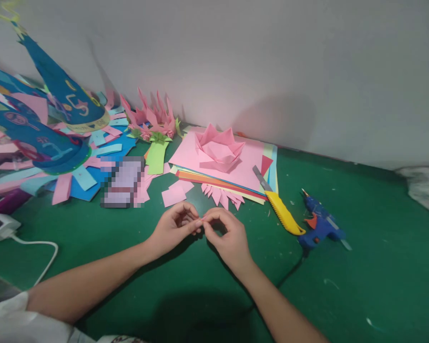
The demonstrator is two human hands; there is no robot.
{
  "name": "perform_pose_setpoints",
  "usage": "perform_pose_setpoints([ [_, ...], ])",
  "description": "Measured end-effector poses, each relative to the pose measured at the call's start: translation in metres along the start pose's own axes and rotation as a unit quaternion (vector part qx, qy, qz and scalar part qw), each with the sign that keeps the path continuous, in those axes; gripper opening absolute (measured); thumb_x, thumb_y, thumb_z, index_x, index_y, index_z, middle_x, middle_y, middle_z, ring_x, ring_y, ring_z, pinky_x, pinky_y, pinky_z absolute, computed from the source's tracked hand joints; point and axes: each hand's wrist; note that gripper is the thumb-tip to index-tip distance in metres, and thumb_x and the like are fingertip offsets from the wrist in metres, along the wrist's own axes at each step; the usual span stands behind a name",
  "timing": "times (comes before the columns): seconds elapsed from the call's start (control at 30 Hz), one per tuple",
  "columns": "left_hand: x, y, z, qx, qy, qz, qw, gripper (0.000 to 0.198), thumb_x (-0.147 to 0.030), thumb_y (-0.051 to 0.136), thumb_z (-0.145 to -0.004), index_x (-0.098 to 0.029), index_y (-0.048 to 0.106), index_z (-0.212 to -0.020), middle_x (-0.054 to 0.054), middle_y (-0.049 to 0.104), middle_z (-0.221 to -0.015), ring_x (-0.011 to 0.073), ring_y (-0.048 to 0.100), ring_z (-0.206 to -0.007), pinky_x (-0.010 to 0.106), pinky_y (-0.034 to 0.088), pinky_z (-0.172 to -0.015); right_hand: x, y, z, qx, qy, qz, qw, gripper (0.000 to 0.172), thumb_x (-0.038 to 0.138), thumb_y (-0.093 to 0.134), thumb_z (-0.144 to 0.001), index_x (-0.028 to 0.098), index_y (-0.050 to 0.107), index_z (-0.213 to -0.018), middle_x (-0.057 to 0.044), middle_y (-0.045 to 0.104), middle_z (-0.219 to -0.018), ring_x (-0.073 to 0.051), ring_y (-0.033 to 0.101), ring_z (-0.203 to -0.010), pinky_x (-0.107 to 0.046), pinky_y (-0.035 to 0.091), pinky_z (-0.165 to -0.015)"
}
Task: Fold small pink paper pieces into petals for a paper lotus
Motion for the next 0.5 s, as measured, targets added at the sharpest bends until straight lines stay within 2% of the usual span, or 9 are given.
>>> perform_pose_setpoints([
  [0.17, 0.0028, -0.0017, 0.0026, 0.013, 0.072, -0.089, 0.993, 0.020, -0.026, 0.068, -0.075, -0.014, 0.053, -0.081, 0.001, 0.059, -0.076, 0.0106, 0.061, -0.068, 0.022, 0.053, -0.064, -0.0015, -0.0010, -0.0016, -0.012, 0.010, -0.018, 1.000, 0.008, 0.015, 0.058, -0.078, 0.021, 0.059, -0.073, -0.003, 0.062, -0.082, -0.018, 0.060, -0.083, -0.031, 0.048, -0.075],
  [0.27, 0.0025, -0.0007, 0.0040, 0.003, 0.102, -0.134, 0.986, 0.014, -0.021, 0.065, -0.075, -0.014, 0.055, -0.081, 0.002, 0.059, -0.079, 0.0112, 0.061, -0.071, 0.024, 0.054, -0.068, -0.0020, -0.0010, -0.0020, -0.011, 0.009, -0.019, 1.000, 0.008, 0.014, 0.058, -0.078, 0.021, 0.058, -0.072, -0.003, 0.061, -0.080, -0.018, 0.059, -0.080, -0.031, 0.048, -0.073],
  [0.37, 0.0015, 0.0011, 0.0045, -0.013, 0.093, -0.145, 0.985, 0.010, -0.019, 0.064, -0.075, -0.015, 0.055, -0.079, 0.001, 0.059, -0.076, 0.0101, 0.060, -0.068, 0.021, 0.052, -0.064, -0.0009, -0.0005, -0.0016, -0.008, 0.006, -0.021, 1.000, 0.009, 0.013, 0.057, -0.077, 0.021, 0.057, -0.072, -0.003, 0.060, -0.078, -0.017, 0.059, -0.077, -0.030, 0.048, -0.071],
  [0.5, -0.0002, 0.0026, 0.0038, -0.017, 0.062, -0.105, 0.992, 0.015, -0.020, 0.066, -0.074, -0.015, 0.053, -0.078, 0.000, 0.059, -0.072, 0.0088, 0.060, -0.064, 0.018, 0.050, -0.059, 0.0008, 0.0009, -0.0005, -0.006, 0.005, -0.042, 0.999, 0.009, 0.014, 0.058, -0.077, 0.021, 0.056, -0.072, -0.002, 0.059, -0.078, -0.017, 0.058, -0.076, -0.029, 0.049, -0.067],
])
Point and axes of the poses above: each hand's wrist, its own z-axis away from the middle knuckle, its own y-axis out of the palm, x = y × z
